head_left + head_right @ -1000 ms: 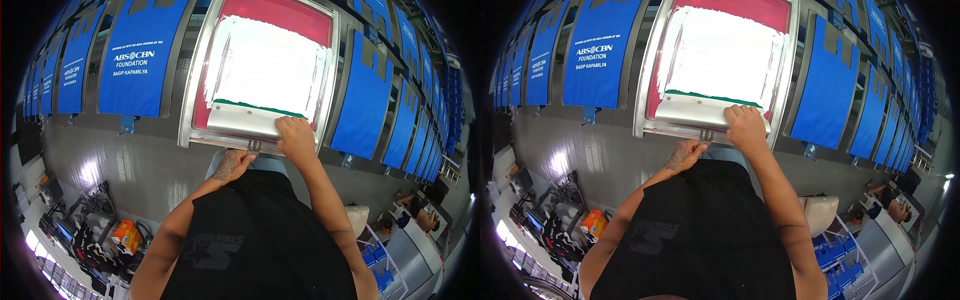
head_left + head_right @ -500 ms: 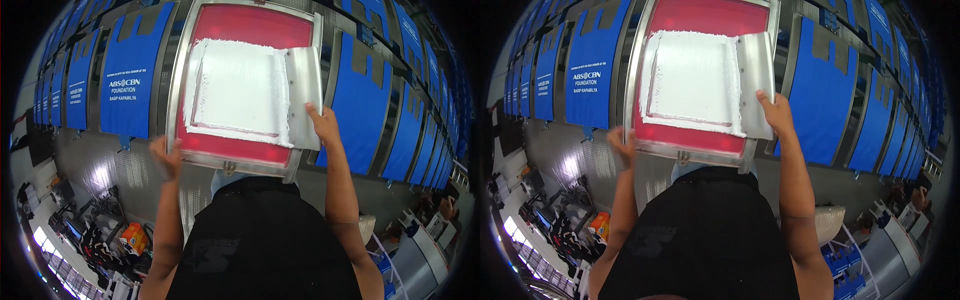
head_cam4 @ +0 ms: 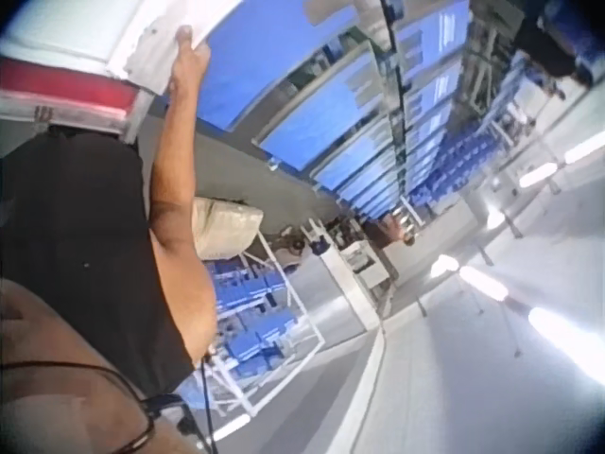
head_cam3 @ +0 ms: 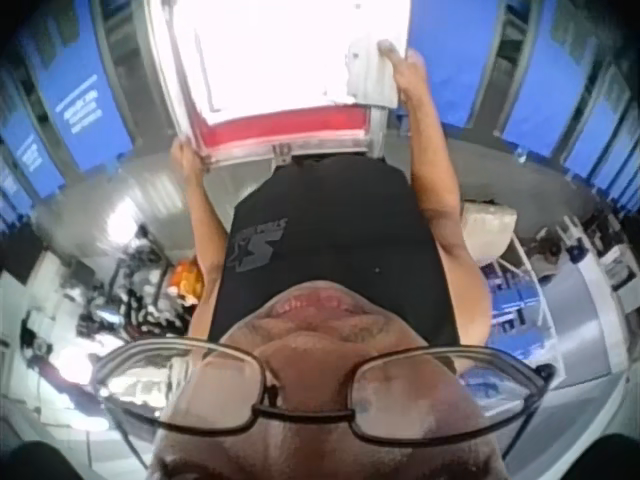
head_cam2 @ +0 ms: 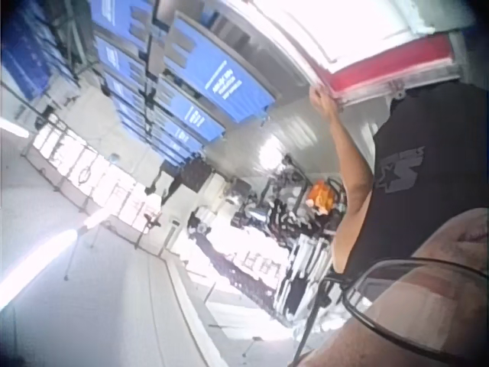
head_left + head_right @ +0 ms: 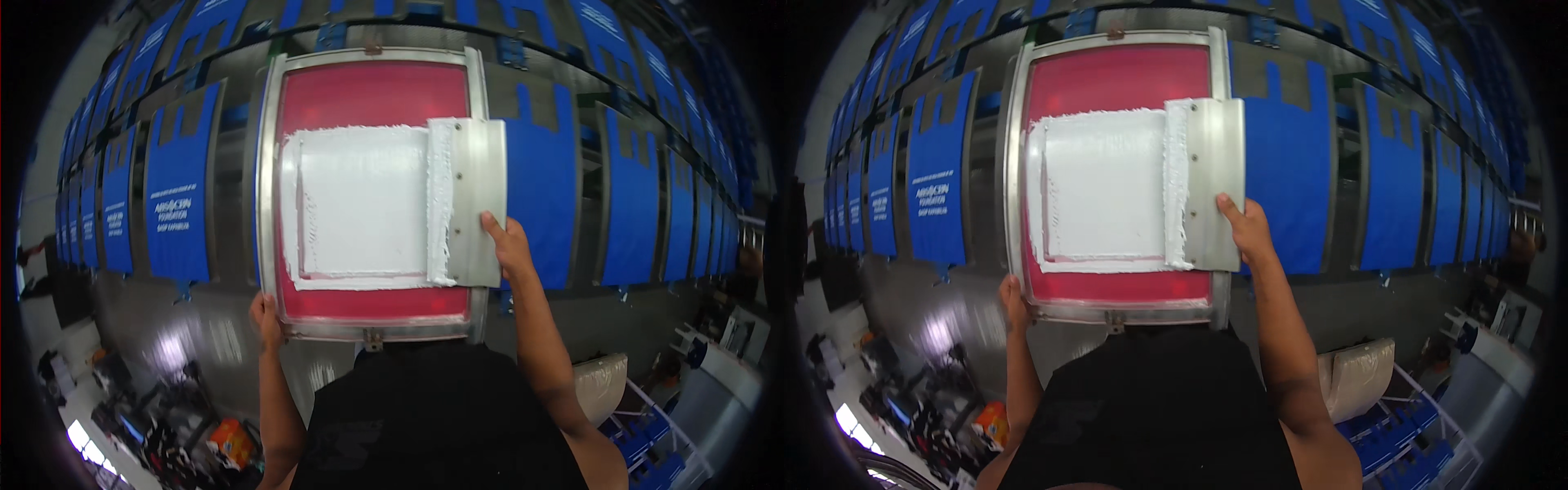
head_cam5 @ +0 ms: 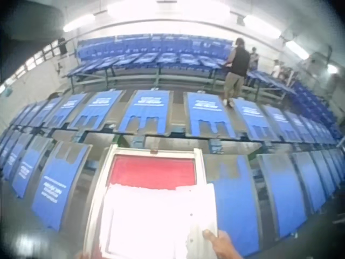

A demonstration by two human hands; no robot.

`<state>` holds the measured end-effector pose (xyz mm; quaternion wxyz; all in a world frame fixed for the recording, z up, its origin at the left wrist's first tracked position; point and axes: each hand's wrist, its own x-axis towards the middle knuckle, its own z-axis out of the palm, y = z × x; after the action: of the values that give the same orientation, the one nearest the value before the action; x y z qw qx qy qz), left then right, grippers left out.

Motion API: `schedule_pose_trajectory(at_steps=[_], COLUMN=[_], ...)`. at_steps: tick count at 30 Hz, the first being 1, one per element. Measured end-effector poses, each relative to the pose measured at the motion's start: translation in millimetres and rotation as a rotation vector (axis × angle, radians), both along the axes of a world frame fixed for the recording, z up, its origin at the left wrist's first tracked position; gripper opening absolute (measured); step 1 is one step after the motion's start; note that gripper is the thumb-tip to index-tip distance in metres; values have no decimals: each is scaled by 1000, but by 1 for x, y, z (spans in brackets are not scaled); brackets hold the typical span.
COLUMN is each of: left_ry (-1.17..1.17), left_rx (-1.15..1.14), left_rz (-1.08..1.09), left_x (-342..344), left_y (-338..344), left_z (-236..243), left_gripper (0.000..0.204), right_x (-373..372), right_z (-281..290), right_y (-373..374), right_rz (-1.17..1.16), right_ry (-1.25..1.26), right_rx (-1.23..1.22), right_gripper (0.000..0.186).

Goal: The person uses a squeegee to spread white ink across a screen printing frame mounted on a rack. The person repeatedly pulls the squeegee across the screen to ensure even coverage of the ink. Other workers are visible in the background handling blue printed items.

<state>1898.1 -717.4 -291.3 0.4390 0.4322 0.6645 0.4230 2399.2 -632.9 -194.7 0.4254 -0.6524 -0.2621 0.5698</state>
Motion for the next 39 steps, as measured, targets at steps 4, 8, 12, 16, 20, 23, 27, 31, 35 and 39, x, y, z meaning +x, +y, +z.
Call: schedule_pose_trajectory(at_steps=[4, 8, 12, 16, 20, 23, 27, 31, 35, 39], left_ry=[-32, 11, 26, 75, 22, 48, 325, 517, 755, 435], left_rx=[52, 25, 8, -10, 10, -31, -197, -211, 140, -100], left_rz=[-161, -293, -290, -224, -161, -148, -120, -67, 31, -277], left_x=[94, 181, 237, 266, 288, 306, 331, 341, 374, 411], left_y=[13, 25, 24, 7, -12, -17, -15, -19, -30, -123], left_z=[1, 16, 29, 17, 1, 5, 25, 28, 64, 40], left_gripper=[55, 56, 59, 60, 62, 65, 72, 71, 51, 34], right_x=[74, 153, 210, 245, 264, 285, 302, 308, 300, 267], right_z=[21, 23, 15, 2, 0, -15, -20, -13, 27, 56], right_y=[-45, -69, -64, -51, -43, -37, -27, -17, 12, 76], right_rz=[-180, -259, -270, -229, -132, -77, -5, 136, 389, 779], right_ry=[-72, -162, -200, -221, -97, -58, -9, -83, -407, -741], right_rx=[24, 1, -20, -45, -25, -37, -25, -33, 5, 148], right_gripper=[43, 47, 50, 50, 50, 50, 50, 47, 44, 42])
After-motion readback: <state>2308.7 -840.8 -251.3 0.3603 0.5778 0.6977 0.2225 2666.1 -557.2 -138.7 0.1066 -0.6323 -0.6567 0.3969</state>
